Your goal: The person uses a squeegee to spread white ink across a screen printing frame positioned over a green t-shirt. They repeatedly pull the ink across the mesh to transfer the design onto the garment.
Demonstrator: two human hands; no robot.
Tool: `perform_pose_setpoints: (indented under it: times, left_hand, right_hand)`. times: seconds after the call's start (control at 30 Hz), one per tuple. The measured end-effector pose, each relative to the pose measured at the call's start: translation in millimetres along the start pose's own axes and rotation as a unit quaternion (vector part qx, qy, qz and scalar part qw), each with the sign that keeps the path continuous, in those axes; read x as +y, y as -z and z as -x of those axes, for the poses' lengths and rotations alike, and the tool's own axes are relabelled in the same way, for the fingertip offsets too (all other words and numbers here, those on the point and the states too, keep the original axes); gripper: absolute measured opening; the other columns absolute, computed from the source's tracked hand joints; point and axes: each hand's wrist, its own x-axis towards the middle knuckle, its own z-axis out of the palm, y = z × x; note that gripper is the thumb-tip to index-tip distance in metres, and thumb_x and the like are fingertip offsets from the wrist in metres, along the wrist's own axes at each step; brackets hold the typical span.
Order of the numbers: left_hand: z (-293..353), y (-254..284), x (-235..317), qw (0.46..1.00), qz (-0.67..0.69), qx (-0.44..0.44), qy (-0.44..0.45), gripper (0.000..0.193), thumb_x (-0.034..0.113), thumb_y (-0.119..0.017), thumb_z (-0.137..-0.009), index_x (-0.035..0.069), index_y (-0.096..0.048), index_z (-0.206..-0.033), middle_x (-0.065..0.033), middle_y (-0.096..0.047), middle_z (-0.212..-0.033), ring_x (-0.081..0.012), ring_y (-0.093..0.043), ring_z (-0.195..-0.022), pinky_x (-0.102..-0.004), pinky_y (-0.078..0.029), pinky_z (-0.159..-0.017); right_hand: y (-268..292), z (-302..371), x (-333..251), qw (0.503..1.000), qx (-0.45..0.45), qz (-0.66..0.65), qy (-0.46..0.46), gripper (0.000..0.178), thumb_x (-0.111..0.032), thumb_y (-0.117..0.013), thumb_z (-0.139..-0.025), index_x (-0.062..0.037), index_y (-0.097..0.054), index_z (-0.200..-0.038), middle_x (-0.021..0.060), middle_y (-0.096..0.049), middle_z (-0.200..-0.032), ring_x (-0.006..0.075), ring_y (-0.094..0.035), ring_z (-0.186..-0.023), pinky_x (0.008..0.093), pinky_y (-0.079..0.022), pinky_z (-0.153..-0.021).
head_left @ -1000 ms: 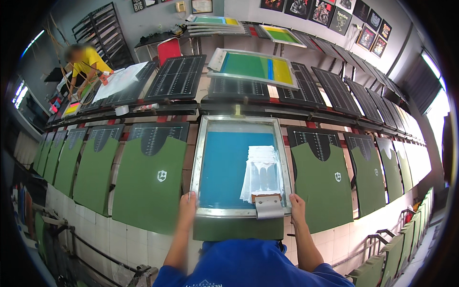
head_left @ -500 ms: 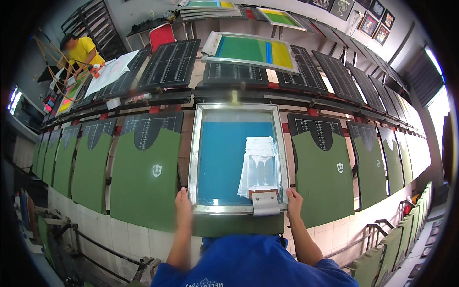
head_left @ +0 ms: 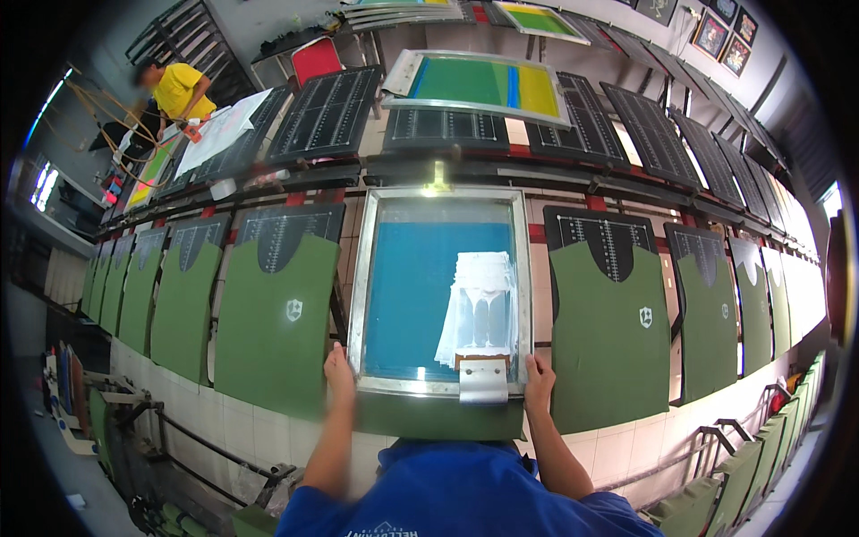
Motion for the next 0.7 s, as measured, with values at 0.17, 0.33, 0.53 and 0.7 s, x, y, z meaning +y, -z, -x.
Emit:
perform_pose_setpoints:
  times: [0.17, 0.33, 0.53, 0.7]
  left_hand:
    - [1.7, 3.9, -10.6, 0.997, -0.031, 0.060, -0.044, 0.045, 0.036, -0.053, -0.105, -0.005, -0.067, -0.094, -0.0108, -0.066, -0.084, -0.0207, -0.060, -0.083, -0.0346, -0.047, -0.080]
    - [44.2, 0.4, 36.3, 0.978, -0.051, 0.107, -0.174, 0.029, 0.026, -0.056, -0.104, -0.002, -0.065, -0.102, -0.0075, -0.063, -0.090, -0.0189, -0.060, -0.088, -0.0326, -0.048, -0.083]
    - [127.3, 4.9, 48.1, 0.939, 0.057, -0.339, 0.034, 0.031, 0.029, -0.053, -0.106, 0.001, -0.066, -0.106, -0.0057, -0.066, -0.094, -0.0132, -0.063, -0.087, -0.0284, -0.052, -0.080]
    - [169.8, -53.4, 37.0, 0.780, 0.127, -0.531, 0.308, 0.028, 0.027, -0.051, -0.106, 0.002, -0.063, -0.112, -0.0082, -0.067, -0.099, -0.0188, -0.066, -0.089, -0.0336, -0.056, -0.082]
  right_hand:
    - [2.5, -2.4, -1.0, 0.996, -0.041, -0.063, -0.039, 0.037, -0.022, -0.062, -0.101, 0.0074, -0.067, -0.122, 0.0106, -0.071, -0.106, 0.0139, -0.064, -0.092, 0.0281, -0.050, -0.085]
    - [-0.9, -6.8, -5.3, 0.974, 0.018, -0.198, -0.106, 0.046, -0.032, -0.049, -0.104, 0.0074, -0.067, -0.121, 0.0114, -0.071, -0.107, 0.0183, -0.066, -0.094, 0.0307, -0.051, -0.087]
    - [-5.2, -0.7, -9.0, 0.967, 0.079, -0.203, -0.133, 0.044, -0.031, -0.046, -0.103, 0.0051, -0.067, -0.114, 0.0101, -0.071, -0.101, 0.0174, -0.065, -0.091, 0.0304, -0.050, -0.087]
    - [6.7, -9.4, 1.6, 0.998, 0.047, 0.013, 0.041, 0.037, -0.027, -0.057, -0.097, 0.0031, -0.066, -0.116, 0.0150, -0.070, -0.111, 0.0279, -0.064, -0.103, 0.0387, -0.048, -0.094]
